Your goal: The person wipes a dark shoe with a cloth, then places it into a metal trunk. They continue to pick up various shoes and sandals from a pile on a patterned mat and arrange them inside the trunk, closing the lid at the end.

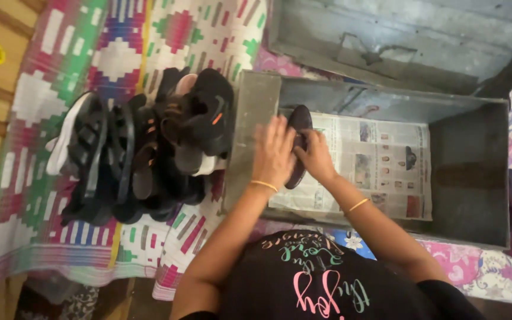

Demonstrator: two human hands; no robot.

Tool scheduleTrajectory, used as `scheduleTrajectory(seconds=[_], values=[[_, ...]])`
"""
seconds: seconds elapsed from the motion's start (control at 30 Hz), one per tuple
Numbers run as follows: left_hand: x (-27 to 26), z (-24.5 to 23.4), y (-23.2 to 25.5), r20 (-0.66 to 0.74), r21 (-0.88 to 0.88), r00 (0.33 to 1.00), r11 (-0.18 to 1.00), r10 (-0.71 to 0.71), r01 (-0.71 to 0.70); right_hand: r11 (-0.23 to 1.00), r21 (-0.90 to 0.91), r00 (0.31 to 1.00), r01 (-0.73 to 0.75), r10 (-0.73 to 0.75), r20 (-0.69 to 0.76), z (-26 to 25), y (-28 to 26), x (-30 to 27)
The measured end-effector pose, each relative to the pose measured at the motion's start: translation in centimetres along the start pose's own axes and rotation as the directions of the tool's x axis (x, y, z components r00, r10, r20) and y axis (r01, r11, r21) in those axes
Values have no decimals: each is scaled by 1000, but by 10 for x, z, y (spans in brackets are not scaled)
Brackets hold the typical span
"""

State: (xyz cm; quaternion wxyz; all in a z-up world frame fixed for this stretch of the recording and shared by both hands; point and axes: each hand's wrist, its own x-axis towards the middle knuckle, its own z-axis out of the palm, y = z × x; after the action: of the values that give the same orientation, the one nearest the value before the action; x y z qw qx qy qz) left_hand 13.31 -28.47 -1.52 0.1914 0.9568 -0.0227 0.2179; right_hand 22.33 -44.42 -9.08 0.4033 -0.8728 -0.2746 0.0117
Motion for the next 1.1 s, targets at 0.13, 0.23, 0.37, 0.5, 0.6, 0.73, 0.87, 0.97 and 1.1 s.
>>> scheduleTrajectory(seconds=[0.13, 0.23, 0.37, 0.5, 0.6, 0.73, 0.87, 0.97, 1.1], values=[[18, -78, -50, -149, 138, 962, 958, -230, 250, 998, 69, 1000, 7, -8, 10, -22, -55, 2], [13, -93, -90, -209, 227, 864, 836, -458, 499, 987, 155, 995, -39, 25, 91, -31, -100, -8], [13, -104, -88, -109, 163, 884, 869, -454, 467, 985, 93, 981, 144, -155, 118, -34, -132, -17], [5, -136, -17, -276, 133, 942, 963, -191, 234, 944, -14, 942, 330, -328, 78, -49, -182, -20], [-12, -147, 27, -318, 115, 944, 985, -89, 132, 896, -99, 901, 432, -432, 20, -61, -222, -21], [-38, -101, 16, -306, 62, 950, 994, -62, 85, 869, -52, 870, 493, -491, 45, -41, -207, -24], [-65, -65, -17, -56, -215, 996, 975, -76, 62, 890, 8, 877, 456, -451, 167, -27, -196, -30], [-66, -64, -38, -107, -379, 994, 925, -38, -6, 908, -42, 890, 418, -399, 219, -22, -206, -29], [-62, -72, -46, -75, -455, 997, 890, -16, -20, 939, -132, 930, 318, -282, 238, -14, -200, -25]])
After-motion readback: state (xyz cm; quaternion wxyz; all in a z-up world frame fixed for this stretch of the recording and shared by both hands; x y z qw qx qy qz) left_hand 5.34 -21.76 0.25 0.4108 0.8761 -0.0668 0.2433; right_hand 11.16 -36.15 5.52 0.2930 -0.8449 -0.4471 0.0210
